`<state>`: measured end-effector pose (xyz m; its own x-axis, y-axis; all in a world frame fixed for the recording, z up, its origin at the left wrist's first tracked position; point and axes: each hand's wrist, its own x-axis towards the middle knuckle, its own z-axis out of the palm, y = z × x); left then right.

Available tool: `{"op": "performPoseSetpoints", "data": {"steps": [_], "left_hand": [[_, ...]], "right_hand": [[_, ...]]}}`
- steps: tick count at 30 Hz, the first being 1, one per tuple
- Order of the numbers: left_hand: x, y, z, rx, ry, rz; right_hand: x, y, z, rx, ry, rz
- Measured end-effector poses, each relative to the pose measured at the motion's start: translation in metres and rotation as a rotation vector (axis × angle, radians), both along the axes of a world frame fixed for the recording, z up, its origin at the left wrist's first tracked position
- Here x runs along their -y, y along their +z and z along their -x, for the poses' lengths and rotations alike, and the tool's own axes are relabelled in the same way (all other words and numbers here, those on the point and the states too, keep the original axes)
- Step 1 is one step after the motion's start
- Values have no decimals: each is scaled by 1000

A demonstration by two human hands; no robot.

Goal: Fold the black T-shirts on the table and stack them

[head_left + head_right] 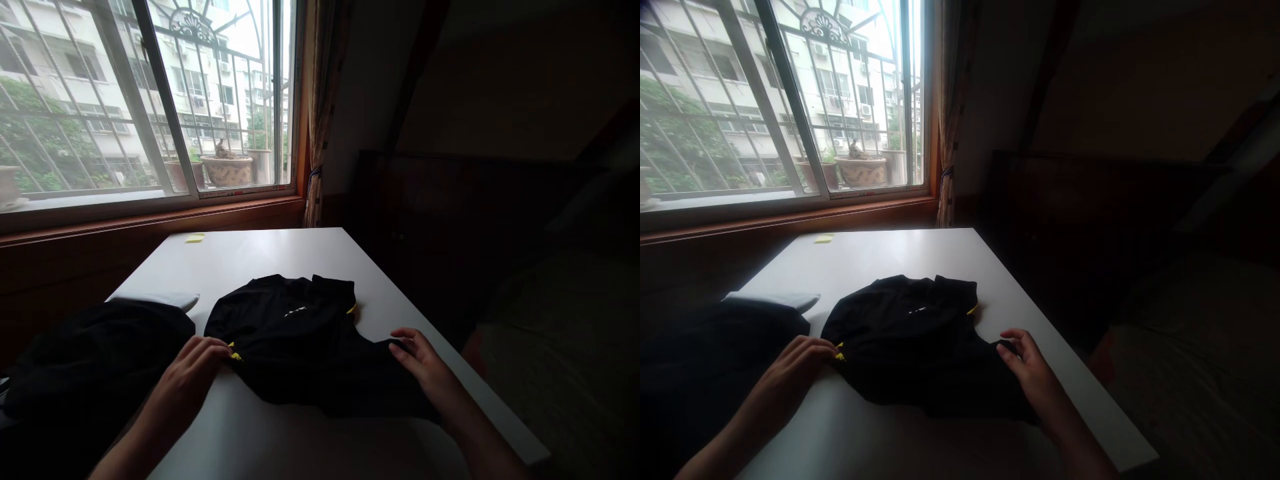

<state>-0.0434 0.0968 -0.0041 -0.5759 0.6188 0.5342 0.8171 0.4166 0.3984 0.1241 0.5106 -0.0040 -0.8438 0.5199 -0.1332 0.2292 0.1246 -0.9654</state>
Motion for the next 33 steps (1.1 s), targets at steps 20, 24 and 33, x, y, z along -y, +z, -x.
{"op": "performPoseSetpoints", "data": {"steps": [20, 24, 33], "left_hand": [[21, -20, -9, 423, -105, 192], [-12, -56, -7, 204, -47, 298], [-33, -84, -23, 121, 156, 629]], "right_hand": [[32, 11, 39, -59, 332, -491], [73, -9, 72, -77, 697, -665], [73, -49, 53, 62, 706, -901]]}}
